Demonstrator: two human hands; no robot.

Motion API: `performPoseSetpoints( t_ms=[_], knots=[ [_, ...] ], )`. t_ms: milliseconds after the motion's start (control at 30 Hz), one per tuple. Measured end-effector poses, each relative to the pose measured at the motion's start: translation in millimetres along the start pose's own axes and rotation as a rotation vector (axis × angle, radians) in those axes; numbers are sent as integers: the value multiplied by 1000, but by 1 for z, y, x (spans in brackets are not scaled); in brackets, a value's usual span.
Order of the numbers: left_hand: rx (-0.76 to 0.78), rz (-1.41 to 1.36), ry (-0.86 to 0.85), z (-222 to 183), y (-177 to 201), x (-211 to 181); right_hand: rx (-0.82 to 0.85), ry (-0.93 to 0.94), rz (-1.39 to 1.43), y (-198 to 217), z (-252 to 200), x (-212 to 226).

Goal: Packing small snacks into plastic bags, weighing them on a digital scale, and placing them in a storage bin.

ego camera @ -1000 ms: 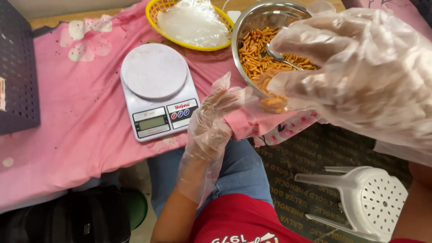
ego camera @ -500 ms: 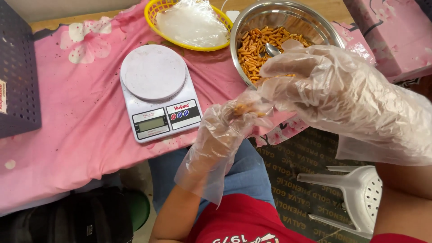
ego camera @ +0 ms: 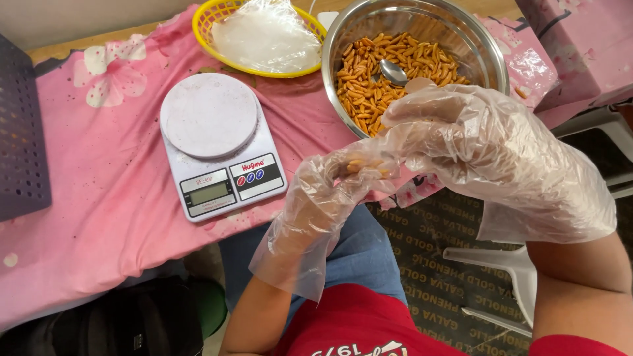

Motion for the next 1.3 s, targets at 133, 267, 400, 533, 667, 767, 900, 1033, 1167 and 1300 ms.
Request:
performPoseSetpoints(
  t_ms=[133,267,400,533,667,767,900,1033,1167,1300],
  knots=[
    [39,-216,104,4,-7,30,21,-16,34,2,-3,-3],
    [-204,-235,241,4,-20,54,20,-70,105,2,-9,-15],
    [107,-242,117,13,-18,52,15,-119,169,1,-12,-25],
    [101,-187,170,15,-20,52,-4,-120,302,5,6,-15],
    [-2,-170,162,16,-17,68,-352,-600,675,10,-5,-25],
    [-100,-218,296,10,-13,73,-204,-278,2,16,-15,-63],
    [79,-124,109,22,-6,53,293,-1141,-187,-10,-34,-136],
    [16,-82,171,16,-3,72,148,-1268,40,-17,-38,-137],
    [-138,-34,247,11,-4,71,165,-1211,-115,-38,-48,-167],
    [-87,-43,189,15,0,68,70,-1248,19,-35,-38,-158]
  ],
)
Point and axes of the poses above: each hand's wrist, its own z-axis towards the middle knuckle, its own y-axis out of the back of the hand, x = y × z, the point moved 5 cm from there along z, towards the middle knuckle, and after that the axes turned 15 degrees about z, right-handed, at the moved point
